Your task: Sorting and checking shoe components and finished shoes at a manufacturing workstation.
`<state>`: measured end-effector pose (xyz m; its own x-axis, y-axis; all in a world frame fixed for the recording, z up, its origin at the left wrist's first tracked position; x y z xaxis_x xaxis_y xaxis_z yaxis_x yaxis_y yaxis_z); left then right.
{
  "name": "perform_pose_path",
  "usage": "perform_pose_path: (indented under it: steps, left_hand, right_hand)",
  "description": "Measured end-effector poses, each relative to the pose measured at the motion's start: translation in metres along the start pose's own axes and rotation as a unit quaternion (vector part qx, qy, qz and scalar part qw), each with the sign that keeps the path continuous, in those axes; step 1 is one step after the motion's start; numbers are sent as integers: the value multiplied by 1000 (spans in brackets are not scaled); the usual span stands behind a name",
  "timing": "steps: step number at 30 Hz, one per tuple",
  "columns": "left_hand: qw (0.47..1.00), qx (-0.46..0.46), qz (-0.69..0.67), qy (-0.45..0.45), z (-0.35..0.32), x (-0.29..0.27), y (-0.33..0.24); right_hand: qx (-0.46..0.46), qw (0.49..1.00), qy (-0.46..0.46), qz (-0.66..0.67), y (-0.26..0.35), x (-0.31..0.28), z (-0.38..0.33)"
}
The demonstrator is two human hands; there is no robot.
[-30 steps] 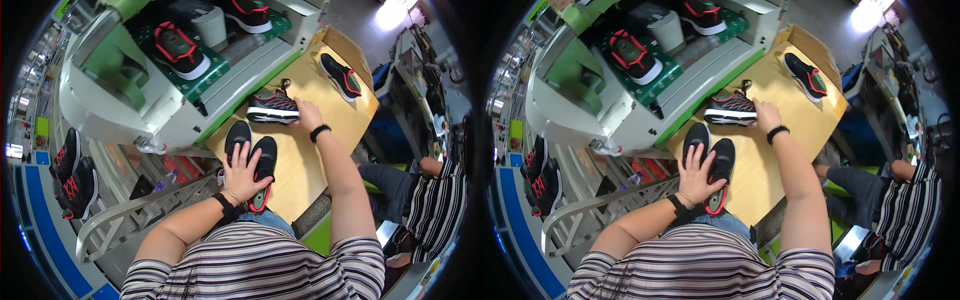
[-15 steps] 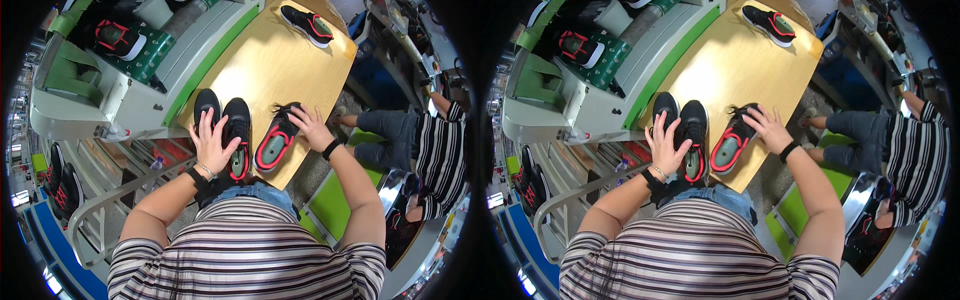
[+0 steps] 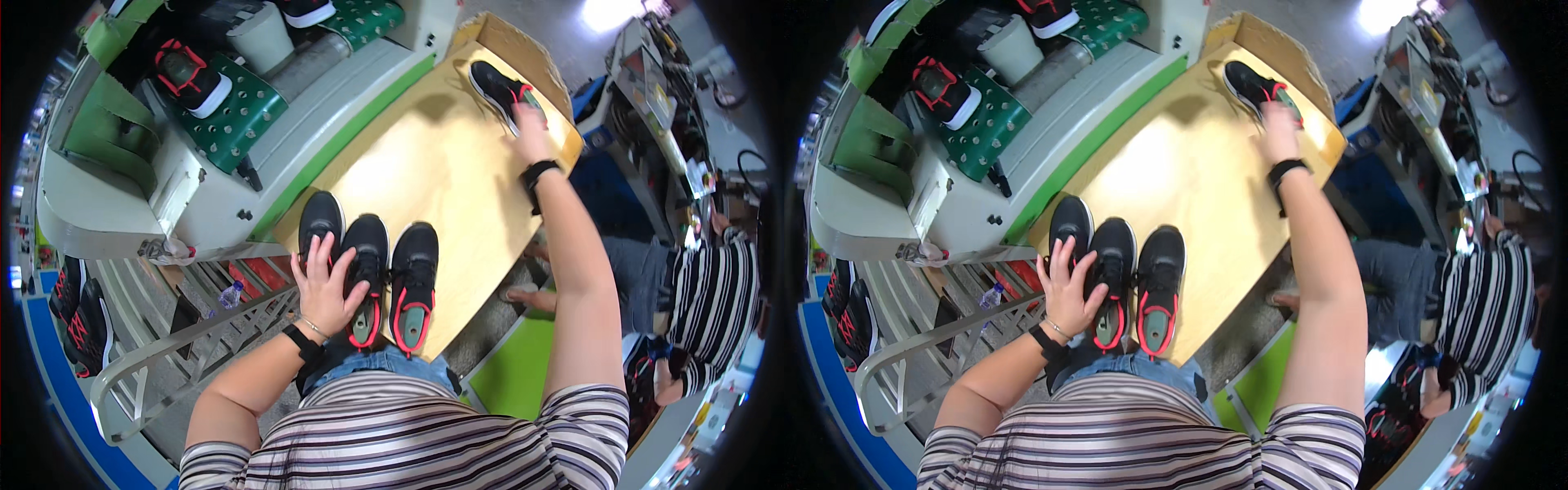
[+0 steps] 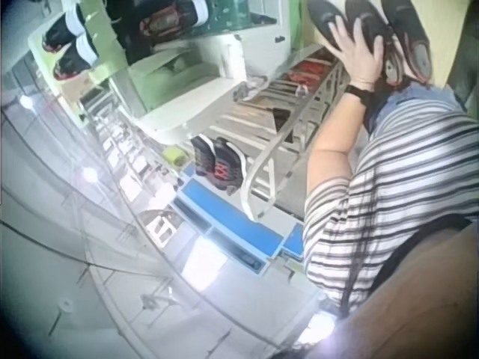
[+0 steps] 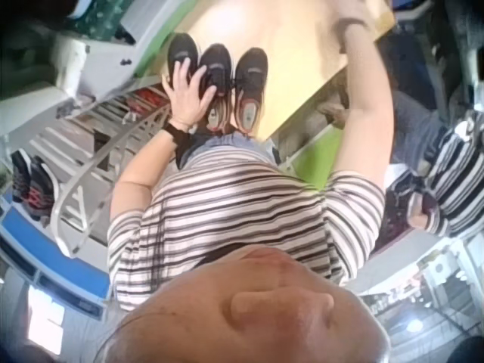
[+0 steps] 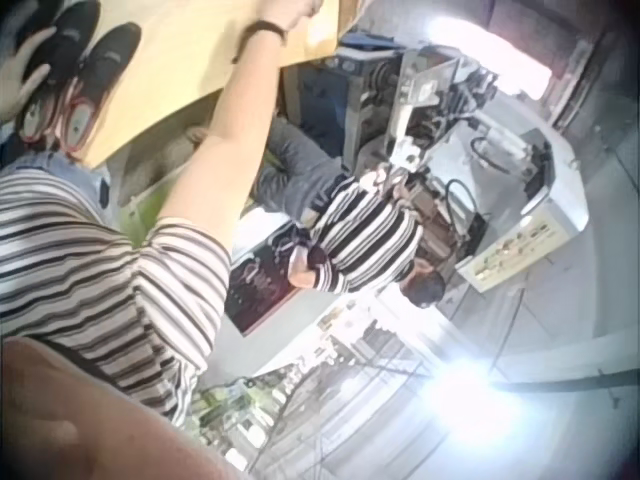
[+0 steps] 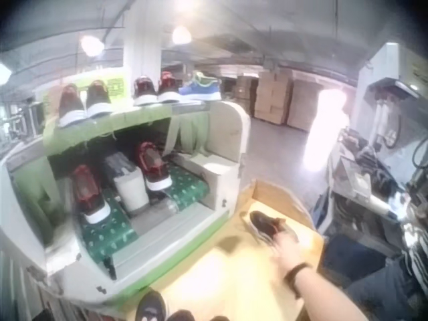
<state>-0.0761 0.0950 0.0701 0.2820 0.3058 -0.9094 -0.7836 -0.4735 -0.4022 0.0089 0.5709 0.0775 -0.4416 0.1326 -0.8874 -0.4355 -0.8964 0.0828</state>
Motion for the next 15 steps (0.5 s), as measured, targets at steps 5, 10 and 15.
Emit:
perform_pose_path:
  steps: [5, 10, 15]
  left_hand:
    - [1000, -1, 6, 4, -2, 4, 4]
    - [1000, -12, 3, 3, -4, 4, 6]
    - [1000, -11, 2, -12, -8, 2, 4]
  right_hand:
    - [351, 929, 114, -28, -120, 38, 20]
    - [245, 964, 106, 16, -50, 22, 7]
    - [199, 972, 113, 53, 40, -30, -116]
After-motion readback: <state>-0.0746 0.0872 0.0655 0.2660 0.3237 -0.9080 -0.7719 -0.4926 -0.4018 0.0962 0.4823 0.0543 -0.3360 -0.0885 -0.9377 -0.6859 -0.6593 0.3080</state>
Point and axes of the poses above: each hand's wrist, its own z-axis towards the middle knuckle, its own x-axis out of the palm, y = z × x, the point moved 9 cm from there along z, towards the middle knuckle, and after that the axes turned 2 degrees about -x, right-handed, at the moved point
